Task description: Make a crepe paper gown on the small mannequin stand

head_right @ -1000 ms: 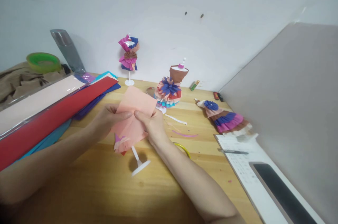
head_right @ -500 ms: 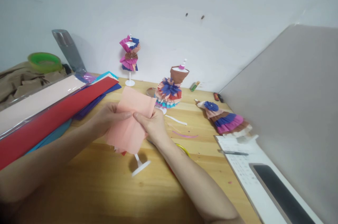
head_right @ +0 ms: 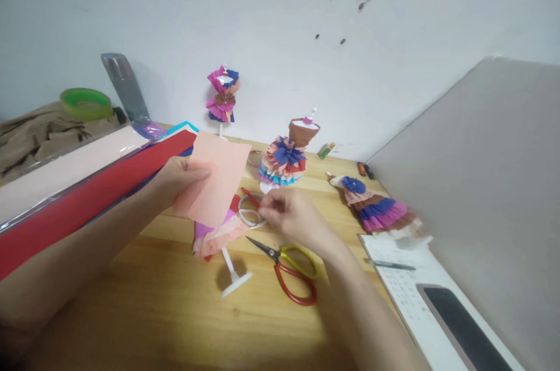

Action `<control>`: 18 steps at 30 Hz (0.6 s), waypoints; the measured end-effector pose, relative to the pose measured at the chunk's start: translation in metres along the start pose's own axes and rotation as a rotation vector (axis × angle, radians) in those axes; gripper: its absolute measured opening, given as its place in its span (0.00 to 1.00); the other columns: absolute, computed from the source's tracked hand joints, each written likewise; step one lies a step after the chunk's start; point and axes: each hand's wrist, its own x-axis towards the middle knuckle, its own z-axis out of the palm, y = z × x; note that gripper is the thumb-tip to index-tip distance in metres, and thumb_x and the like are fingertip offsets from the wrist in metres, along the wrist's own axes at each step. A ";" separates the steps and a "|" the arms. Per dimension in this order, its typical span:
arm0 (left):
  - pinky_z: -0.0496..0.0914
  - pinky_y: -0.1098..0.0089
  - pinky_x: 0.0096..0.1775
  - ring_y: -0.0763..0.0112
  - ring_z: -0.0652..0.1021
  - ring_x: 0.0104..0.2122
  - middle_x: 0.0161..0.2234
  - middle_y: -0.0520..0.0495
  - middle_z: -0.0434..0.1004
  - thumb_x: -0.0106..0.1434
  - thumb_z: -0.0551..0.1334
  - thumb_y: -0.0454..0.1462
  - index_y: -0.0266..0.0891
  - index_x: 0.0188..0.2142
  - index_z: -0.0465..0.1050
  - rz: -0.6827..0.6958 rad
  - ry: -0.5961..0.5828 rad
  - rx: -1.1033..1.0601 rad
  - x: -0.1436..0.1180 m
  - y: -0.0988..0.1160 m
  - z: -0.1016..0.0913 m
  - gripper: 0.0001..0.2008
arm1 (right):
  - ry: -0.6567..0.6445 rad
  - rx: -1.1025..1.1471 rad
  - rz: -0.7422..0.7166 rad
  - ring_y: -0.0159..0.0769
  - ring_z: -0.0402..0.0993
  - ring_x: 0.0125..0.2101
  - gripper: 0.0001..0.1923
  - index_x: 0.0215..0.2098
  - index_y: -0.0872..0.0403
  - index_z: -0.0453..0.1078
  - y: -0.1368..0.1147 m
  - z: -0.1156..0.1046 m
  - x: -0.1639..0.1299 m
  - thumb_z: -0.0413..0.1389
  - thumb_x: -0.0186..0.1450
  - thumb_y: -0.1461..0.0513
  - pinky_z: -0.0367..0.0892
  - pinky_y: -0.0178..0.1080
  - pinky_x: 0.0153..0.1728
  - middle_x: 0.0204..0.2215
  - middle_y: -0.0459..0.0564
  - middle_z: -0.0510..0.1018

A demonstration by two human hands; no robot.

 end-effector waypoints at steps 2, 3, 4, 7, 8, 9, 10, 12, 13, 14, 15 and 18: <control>0.72 0.66 0.33 0.64 0.78 0.29 0.28 0.46 0.81 0.40 0.75 0.43 0.34 0.29 0.79 0.009 0.011 -0.034 0.002 -0.001 -0.002 0.19 | -0.136 -0.337 0.078 0.32 0.67 0.21 0.04 0.30 0.52 0.74 0.009 0.001 -0.022 0.57 0.58 0.62 0.57 0.34 0.22 0.21 0.45 0.75; 0.72 0.65 0.34 0.64 0.78 0.29 0.28 0.46 0.81 0.39 0.75 0.43 0.34 0.29 0.79 0.011 0.012 -0.038 0.003 -0.001 -0.002 0.19 | -0.150 -0.451 0.126 0.33 0.69 0.22 0.09 0.35 0.50 0.75 0.014 0.003 -0.035 0.55 0.58 0.64 0.57 0.34 0.23 0.23 0.46 0.76; 0.72 0.65 0.35 0.64 0.78 0.29 0.28 0.46 0.81 0.39 0.75 0.42 0.34 0.29 0.79 0.010 0.011 -0.038 0.004 -0.002 -0.003 0.19 | -0.192 -0.513 0.164 0.35 0.72 0.25 0.14 0.39 0.49 0.75 0.020 0.007 -0.047 0.53 0.57 0.67 0.60 0.35 0.25 0.28 0.47 0.79; 0.72 0.63 0.37 0.62 0.79 0.30 0.28 0.45 0.81 0.39 0.75 0.42 0.33 0.31 0.79 0.007 0.001 -0.029 0.005 -0.004 -0.003 0.20 | -0.235 -0.567 0.180 0.42 0.75 0.39 0.28 0.53 0.47 0.70 0.035 0.020 -0.076 0.52 0.55 0.70 0.67 0.39 0.38 0.42 0.51 0.79; 0.72 0.62 0.37 0.61 0.79 0.30 0.28 0.44 0.81 0.39 0.75 0.42 0.33 0.31 0.79 0.008 -0.010 -0.033 0.006 -0.005 -0.003 0.21 | -0.215 -0.584 0.179 0.44 0.74 0.43 0.30 0.57 0.48 0.68 0.041 0.024 -0.082 0.51 0.56 0.70 0.68 0.41 0.42 0.45 0.53 0.78; 0.73 0.62 0.38 0.61 0.79 0.31 0.28 0.44 0.81 0.38 0.75 0.42 0.33 0.32 0.79 0.007 -0.024 -0.041 0.006 -0.005 -0.003 0.21 | -0.188 -0.596 0.180 0.44 0.73 0.45 0.31 0.59 0.49 0.66 0.046 0.027 -0.087 0.50 0.58 0.69 0.68 0.43 0.45 0.47 0.55 0.76; 0.73 0.61 0.38 0.61 0.79 0.31 0.28 0.44 0.81 0.38 0.76 0.42 0.33 0.33 0.79 0.006 -0.035 -0.051 0.006 -0.005 -0.003 0.22 | -0.161 -0.605 0.183 0.45 0.73 0.47 0.31 0.61 0.50 0.64 0.051 0.029 -0.090 0.50 0.59 0.69 0.68 0.43 0.47 0.48 0.57 0.75; 0.73 0.61 0.39 0.61 0.79 0.31 0.29 0.44 0.82 0.38 0.76 0.41 0.33 0.34 0.79 0.000 -0.049 -0.066 0.006 -0.005 -0.005 0.23 | -0.113 -0.615 0.180 0.44 0.72 0.47 0.32 0.62 0.51 0.62 0.060 0.031 -0.093 0.49 0.59 0.69 0.68 0.44 0.48 0.49 0.58 0.74; 0.73 0.61 0.39 0.61 0.79 0.31 0.29 0.43 0.82 0.38 0.76 0.41 0.33 0.34 0.80 -0.006 -0.054 -0.071 0.006 -0.004 -0.005 0.23 | -0.098 -0.618 0.178 0.44 0.72 0.47 0.32 0.62 0.51 0.63 0.063 0.031 -0.093 0.49 0.59 0.69 0.68 0.44 0.48 0.48 0.58 0.74; 0.73 0.61 0.38 0.61 0.79 0.31 0.30 0.43 0.82 0.37 0.76 0.41 0.33 0.34 0.80 -0.014 -0.060 -0.074 0.006 -0.003 -0.006 0.23 | -0.088 -0.617 0.176 0.44 0.73 0.47 0.32 0.62 0.50 0.63 0.066 0.030 -0.093 0.48 0.59 0.70 0.67 0.44 0.48 0.47 0.58 0.75; 0.73 0.61 0.38 0.61 0.79 0.31 0.30 0.42 0.82 0.37 0.76 0.42 0.33 0.34 0.80 -0.025 -0.067 -0.076 0.006 -0.002 -0.007 0.23 | -0.084 -0.606 0.176 0.45 0.73 0.46 0.32 0.61 0.50 0.63 0.067 0.029 -0.093 0.48 0.59 0.70 0.67 0.44 0.48 0.47 0.57 0.75; 0.74 0.60 0.38 0.60 0.80 0.31 0.31 0.41 0.83 0.36 0.77 0.42 0.33 0.33 0.80 -0.060 -0.081 -0.076 0.006 0.001 -0.010 0.23 | -0.106 -0.450 0.196 0.44 0.75 0.43 0.31 0.60 0.48 0.64 0.066 0.023 -0.093 0.50 0.58 0.69 0.69 0.44 0.46 0.44 0.55 0.77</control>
